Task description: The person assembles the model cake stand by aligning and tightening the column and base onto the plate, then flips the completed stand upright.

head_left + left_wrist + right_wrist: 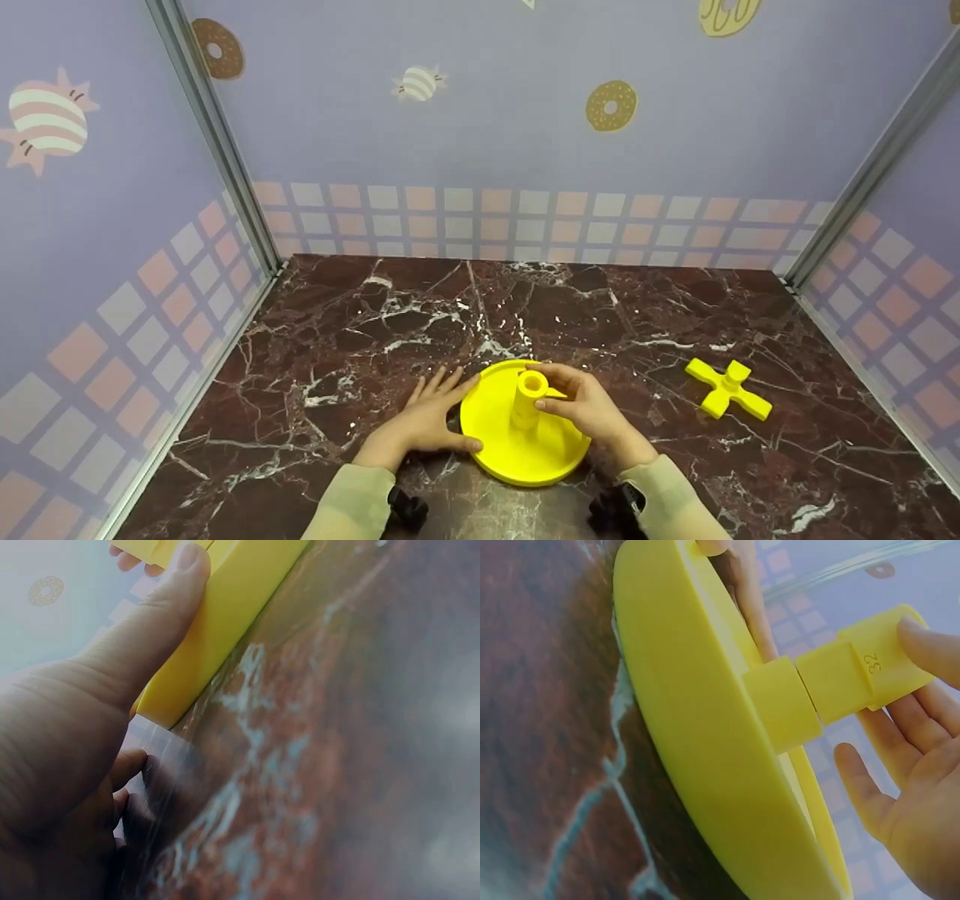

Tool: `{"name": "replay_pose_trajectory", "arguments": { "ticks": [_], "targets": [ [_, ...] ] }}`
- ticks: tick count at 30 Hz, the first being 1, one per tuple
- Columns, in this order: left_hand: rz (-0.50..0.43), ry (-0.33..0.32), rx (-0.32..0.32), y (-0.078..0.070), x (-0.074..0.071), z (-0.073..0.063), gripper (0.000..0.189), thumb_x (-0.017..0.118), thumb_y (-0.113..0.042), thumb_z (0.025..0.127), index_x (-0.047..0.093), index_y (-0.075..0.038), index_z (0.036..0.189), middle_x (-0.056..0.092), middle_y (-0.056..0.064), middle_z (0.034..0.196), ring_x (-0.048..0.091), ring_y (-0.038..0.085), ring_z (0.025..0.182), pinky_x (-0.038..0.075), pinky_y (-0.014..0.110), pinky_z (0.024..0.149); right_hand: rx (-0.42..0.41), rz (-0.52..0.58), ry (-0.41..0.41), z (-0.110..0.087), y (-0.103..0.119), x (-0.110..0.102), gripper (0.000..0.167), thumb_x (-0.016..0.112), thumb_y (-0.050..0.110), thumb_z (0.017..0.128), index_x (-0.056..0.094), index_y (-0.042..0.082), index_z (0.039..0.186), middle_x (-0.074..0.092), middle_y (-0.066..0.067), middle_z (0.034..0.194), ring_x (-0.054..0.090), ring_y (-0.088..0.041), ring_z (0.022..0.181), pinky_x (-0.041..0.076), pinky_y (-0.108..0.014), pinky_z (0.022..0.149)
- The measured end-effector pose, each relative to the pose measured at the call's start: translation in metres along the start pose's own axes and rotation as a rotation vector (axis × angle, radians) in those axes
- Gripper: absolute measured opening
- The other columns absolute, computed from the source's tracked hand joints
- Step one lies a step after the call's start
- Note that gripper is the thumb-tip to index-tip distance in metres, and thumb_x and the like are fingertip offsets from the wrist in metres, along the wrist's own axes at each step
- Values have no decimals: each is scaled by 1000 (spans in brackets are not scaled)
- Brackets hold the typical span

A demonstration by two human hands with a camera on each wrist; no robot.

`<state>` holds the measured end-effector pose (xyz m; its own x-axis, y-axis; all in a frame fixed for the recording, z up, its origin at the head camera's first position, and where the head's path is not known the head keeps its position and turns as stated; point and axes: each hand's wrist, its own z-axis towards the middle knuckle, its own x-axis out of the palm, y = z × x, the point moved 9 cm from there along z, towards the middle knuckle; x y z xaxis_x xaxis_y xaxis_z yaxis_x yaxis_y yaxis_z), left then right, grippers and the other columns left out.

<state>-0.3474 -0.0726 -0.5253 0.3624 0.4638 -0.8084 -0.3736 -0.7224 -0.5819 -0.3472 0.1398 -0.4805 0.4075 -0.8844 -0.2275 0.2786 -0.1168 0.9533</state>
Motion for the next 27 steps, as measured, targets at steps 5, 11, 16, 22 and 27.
{"name": "replay_pose_trajectory", "arguments": {
  "ticks": [5, 11, 16, 22, 27],
  "targets": [
    [10, -4, 4, 0, 0, 0, 112, 81, -65, 76, 24, -27, 166, 11, 15, 174, 0, 43, 161, -5, 66, 129, -3, -35, -53, 0, 0, -2, 51, 79, 6, 88, 59, -7, 134, 64, -27, 134, 64, -5, 116, 53, -34, 107],
    [15, -8, 4, 1, 0, 1, 112, 81, -64, 77, 24, -26, 165, 12, 16, 174, 1, 44, 161, -4, 66, 129, 6, -74, -137, 0, -2, -5, 47, 84, 6, 83, 62, -3, 124, 68, -23, 124, 64, -9, 110, 57, -30, 96],
    [-5, -1, 0, 0, 0, 0, 111, 82, -63, 78, 24, -27, 165, 11, 15, 174, 0, 43, 161, -4, 66, 129, 9, -126, -172, 1, -3, -5, 52, 87, 9, 80, 61, -1, 124, 68, -20, 120, 64, -18, 112, 53, -27, 99],
    [-2, 6, -7, 1, 1, 0, 111, 81, -64, 78, 23, -28, 165, 11, 14, 174, -1, 42, 161, -5, 66, 129, -6, -52, -46, 1, 0, -1, 65, 81, 8, 87, 53, -5, 143, 58, -26, 144, 60, -20, 130, 48, -21, 109],
    [0, -2, 6, 0, 0, 0, 111, 81, -63, 77, 24, -26, 166, 11, 16, 174, 0, 44, 161, -4, 66, 129, -2, 18, 42, -1, 2, 1, 62, 73, 8, 93, 49, -5, 149, 52, -25, 152, 58, -2, 131, 45, -19, 113]
  ]
}}
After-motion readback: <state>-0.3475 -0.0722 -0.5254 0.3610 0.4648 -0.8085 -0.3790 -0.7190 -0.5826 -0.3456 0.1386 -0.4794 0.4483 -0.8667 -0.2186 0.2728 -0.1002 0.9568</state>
